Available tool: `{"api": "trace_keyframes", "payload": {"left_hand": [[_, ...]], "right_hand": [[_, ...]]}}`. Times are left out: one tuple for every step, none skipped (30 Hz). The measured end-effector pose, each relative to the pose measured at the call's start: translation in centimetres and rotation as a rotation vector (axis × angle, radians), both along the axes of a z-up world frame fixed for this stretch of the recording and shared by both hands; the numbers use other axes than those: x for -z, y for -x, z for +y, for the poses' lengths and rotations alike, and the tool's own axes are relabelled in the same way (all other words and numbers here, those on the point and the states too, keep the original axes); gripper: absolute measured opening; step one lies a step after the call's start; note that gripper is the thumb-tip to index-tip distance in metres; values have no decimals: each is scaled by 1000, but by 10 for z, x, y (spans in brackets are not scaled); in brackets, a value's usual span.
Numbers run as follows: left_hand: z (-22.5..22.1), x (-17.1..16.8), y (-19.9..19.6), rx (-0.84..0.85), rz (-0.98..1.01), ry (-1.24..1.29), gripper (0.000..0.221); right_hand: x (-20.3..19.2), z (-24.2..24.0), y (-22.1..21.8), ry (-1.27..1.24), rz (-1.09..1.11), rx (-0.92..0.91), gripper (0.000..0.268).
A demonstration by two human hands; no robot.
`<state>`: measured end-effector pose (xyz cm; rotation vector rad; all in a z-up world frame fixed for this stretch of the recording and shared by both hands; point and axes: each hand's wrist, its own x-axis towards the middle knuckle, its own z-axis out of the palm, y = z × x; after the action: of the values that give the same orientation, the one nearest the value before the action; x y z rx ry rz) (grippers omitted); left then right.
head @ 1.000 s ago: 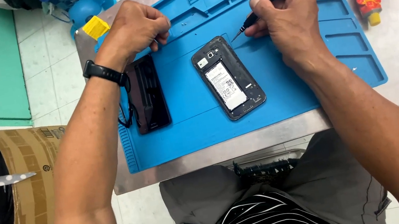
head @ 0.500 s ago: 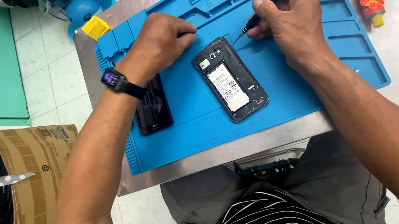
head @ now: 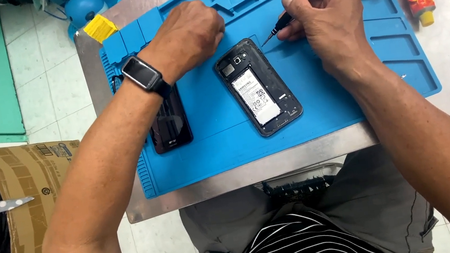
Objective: Disassembling a mobile phone by removing internal screws with a precision screwdriver on a repair mat.
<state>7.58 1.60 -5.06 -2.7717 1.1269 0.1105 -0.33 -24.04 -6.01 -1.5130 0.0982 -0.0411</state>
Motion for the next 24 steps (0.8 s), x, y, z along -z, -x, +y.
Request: {"api": "trace_keyframes", "payload": {"left_hand": [[-1, -6, 2, 0, -1, 0, 51], [-2, -11, 4, -22, 52, 42, 48], [-4, -17, 6, -45, 105, 84, 46], [-2, -22, 8, -41, 104, 83, 46], [-1, -27, 11, -80, 136, 117, 49], [0, -31, 13, -118, 172, 151, 51], [5, -26, 10, -113, 174, 150, 51], [12, -21, 8, -60, 149, 206, 31], [19, -17, 5, -6, 124, 262, 17], [19, -17, 7, -9, 125, 260, 17], [20, -18, 8, 7, 106, 250, 23], [20, -18, 9, 26, 85, 241, 31], [19, -21, 10, 26, 86, 239, 31], [17, -23, 11, 14, 104, 232, 36], [15, -25, 12, 3, 123, 224, 43], [13, -22, 12, 5, 122, 224, 43], [11, -19, 11, -8, 114, 208, 41], [10, -15, 12, -22, 106, 191, 39], [9, -14, 10, -21, 106, 190, 39], [7, -13, 10, -80, 119, 131, 40], [5, -11, 9, -138, 132, 71, 42], [3, -9, 9, -138, 134, 71, 42], [1, -8, 9, -132, 119, 28, 44], [0, -8, 8, -126, 101, -16, 47]], "right_hand": [[-1, 1, 0, 0, -1, 0, 16], [-2, 1, 0, -10, 23, 13, 15], [-3, 1, -1, -20, 47, 25, 15], [-3, 1, -1, -21, 46, 29, 15], [-2, 1, -2, -25, 45, 25, 15], [-1, 0, -1, -30, 47, 24, 16], [-1, -1, -2, -30, 48, 29, 16], [-2, 0, -2, -25, 50, 25, 16], [-2, 2, -3, -19, 52, 20, 16], [0, 1, -3, -21, 54, 18, 16], [2, 1, -4, -22, 45, 19, 16], [3, 1, -5, -21, 35, 24, 17], [2, 2, -5, -22, 35, 23, 17], [2, 1, -4, -25, 36, 25, 17], [1, 1, -4, -27, 36, 26, 16], [-1, 1, -4, -27, 36, 28, 16], [-4, 1, -3, -11, 50, 31, 16], [-5, 1, -3, 5, 66, 33, 16], [-6, 2, -3, 4, 66, 34, 16], [-6, 2, -2, 2, 64, 33, 15], [-7, 1, -2, 1, 62, 31, 14], [-5, 1, -2, 1, 64, 31, 14], [-4, 0, -1, 12, 33, 11, 14], [-3, 0, -1, 24, -1, -10, 13]]}}
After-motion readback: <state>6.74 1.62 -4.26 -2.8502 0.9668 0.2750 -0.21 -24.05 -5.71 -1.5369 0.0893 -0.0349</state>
